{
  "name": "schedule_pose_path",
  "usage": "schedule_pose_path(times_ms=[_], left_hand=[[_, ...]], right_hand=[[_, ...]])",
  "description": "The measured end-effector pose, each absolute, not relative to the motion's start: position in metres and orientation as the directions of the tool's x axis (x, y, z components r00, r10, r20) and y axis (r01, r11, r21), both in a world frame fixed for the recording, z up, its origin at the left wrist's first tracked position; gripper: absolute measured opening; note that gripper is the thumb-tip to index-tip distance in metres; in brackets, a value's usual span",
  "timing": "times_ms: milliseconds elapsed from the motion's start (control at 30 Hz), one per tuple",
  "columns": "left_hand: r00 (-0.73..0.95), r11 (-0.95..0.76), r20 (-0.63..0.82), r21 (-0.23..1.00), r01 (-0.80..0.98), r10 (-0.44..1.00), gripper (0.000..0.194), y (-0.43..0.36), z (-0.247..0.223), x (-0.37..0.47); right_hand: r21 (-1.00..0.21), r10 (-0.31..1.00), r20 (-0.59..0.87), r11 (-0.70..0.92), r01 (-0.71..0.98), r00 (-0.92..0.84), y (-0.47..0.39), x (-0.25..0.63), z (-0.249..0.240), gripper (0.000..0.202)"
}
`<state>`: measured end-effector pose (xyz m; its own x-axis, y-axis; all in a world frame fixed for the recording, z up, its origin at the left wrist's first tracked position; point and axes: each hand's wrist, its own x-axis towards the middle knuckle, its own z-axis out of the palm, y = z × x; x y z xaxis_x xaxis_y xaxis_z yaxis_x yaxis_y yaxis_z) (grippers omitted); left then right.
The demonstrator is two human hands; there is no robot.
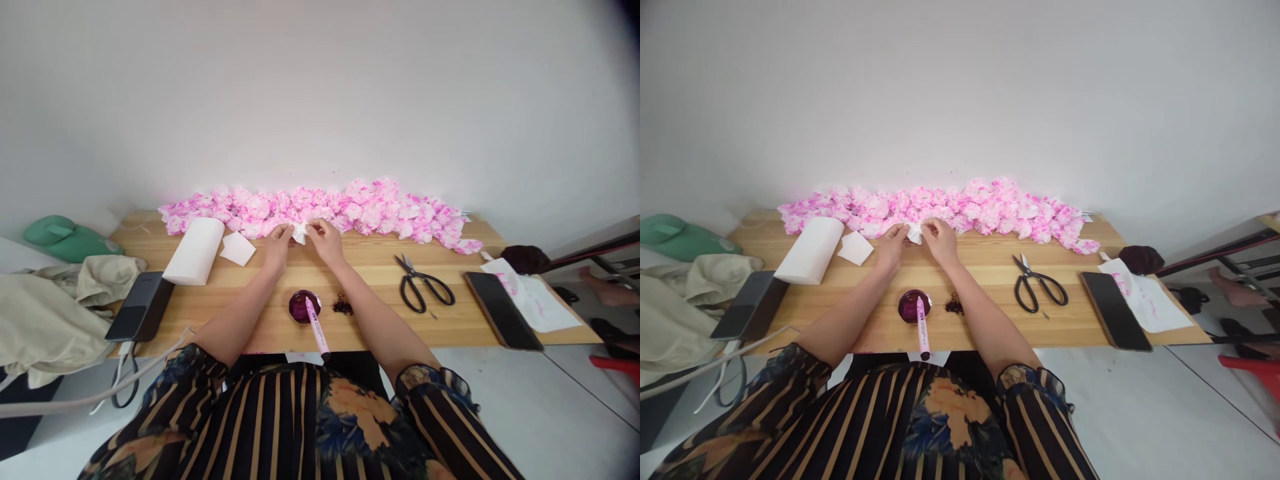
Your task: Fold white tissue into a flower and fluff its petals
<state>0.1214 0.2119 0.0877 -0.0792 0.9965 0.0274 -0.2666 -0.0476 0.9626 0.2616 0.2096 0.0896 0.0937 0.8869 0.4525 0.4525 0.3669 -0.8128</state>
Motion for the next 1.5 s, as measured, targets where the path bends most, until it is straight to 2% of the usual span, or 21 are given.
schedule_pose_path(times_ms=[100, 167, 267, 400, 500, 600, 700, 833, 900, 967, 1100, 1233, 1333, 1400, 1500], left_hand=[[-0.091, 0.011, -0.045, 0.936, -0.351, 0.995, 0.014, 0.212, 0.088, 0.122], [-0.091, -0.014, -0.015, 0.949, -0.314, 0.996, 0.015, 0.213, 0.088, 0.122], [-0.064, -0.073, 0.060, 0.975, -0.212, 0.996, 0.015, 0.213, 0.088, 0.122], [-0.017, -0.114, 0.113, 0.987, -0.112, 0.993, 0.014, 0.211, 0.089, 0.123], [-0.017, -0.129, 0.129, 0.992, -0.014, 0.991, 0.018, 0.210, 0.089, 0.122], [-0.003, -0.154, 0.155, 0.982, 0.112, 0.988, 0.027, 0.210, 0.088, 0.119], [0.023, -0.125, 0.124, 0.988, 0.085, 0.992, 0.033, 0.212, 0.086, 0.118], [0.039, -0.014, 0.018, 0.994, -0.106, 0.999, 0.028, 0.213, 0.086, 0.120], [0.023, 0.012, -0.008, 0.984, -0.180, 1.000, 0.024, 0.213, 0.087, 0.120], [0.001, 0.036, -0.036, 0.972, -0.233, 0.999, 0.023, 0.213, 0.089, 0.120], [-0.018, 0.052, -0.057, 0.974, -0.222, 0.998, 0.028, 0.213, 0.092, 0.119], [0.004, -0.056, 0.056, 0.993, -0.100, 0.998, 0.040, 0.210, 0.090, 0.117], [0.001, -0.222, 0.223, 0.967, 0.122, 0.975, 0.049, 0.208, 0.089, 0.116], [0.010, -0.276, 0.281, 0.933, 0.232, 0.960, 0.043, 0.207, 0.089, 0.116], [0.037, -0.263, 0.261, 0.939, 0.221, 0.965, 0.031, 0.208, 0.089, 0.117]], right_hand=[[-0.914, 0.935, 0.333, 0.290, 0.283, 0.119, 0.212, 0.262, 0.088, 0.021], [-0.909, 0.933, 0.343, 0.302, 0.289, 0.105, 0.210, 0.263, 0.091, 0.024], [-0.830, 0.910, 0.405, 0.327, 0.451, 0.084, 0.206, 0.264, 0.094, 0.029], [-0.666, 0.885, 0.460, 0.297, 0.684, 0.064, 0.205, 0.263, 0.094, 0.031], [-0.585, 0.865, 0.501, 0.320, 0.746, 0.022, 0.204, 0.262, 0.093, 0.028], [-0.560, 0.854, 0.519, 0.364, 0.744, -0.027, 0.203, 0.262, 0.093, 0.029], [-0.664, 0.876, 0.482, 0.345, 0.663, 0.028, 0.206, 0.262, 0.091, 0.033], [-0.877, 0.928, 0.355, 0.290, 0.383, 0.109, 0.213, 0.265, 0.087, 0.047], [-0.916, 0.936, 0.337, 0.301, 0.265, 0.101, 0.214, 0.267, 0.087, 0.052], [-0.916, 0.932, 0.358, 0.337, 0.220, 0.060, 0.213, 0.269, 0.091, 0.053], [-0.761, 0.865, 0.499, 0.468, 0.449, -0.056, 0.207, 0.270, 0.097, 0.051], [-0.612, 0.820, 0.567, 0.485, 0.624, -0.080, 0.207, 0.268, 0.095, 0.044], [-0.586, 0.825, 0.563, 0.432, 0.685, -0.039, 0.209, 0.267, 0.091, 0.041], [-0.583, 0.829, 0.559, 0.413, 0.699, -0.023, 0.209, 0.267, 0.091, 0.040], [-0.613, 0.847, 0.531, 0.398, 0.683, -0.017, 0.209, 0.267, 0.093, 0.038]])
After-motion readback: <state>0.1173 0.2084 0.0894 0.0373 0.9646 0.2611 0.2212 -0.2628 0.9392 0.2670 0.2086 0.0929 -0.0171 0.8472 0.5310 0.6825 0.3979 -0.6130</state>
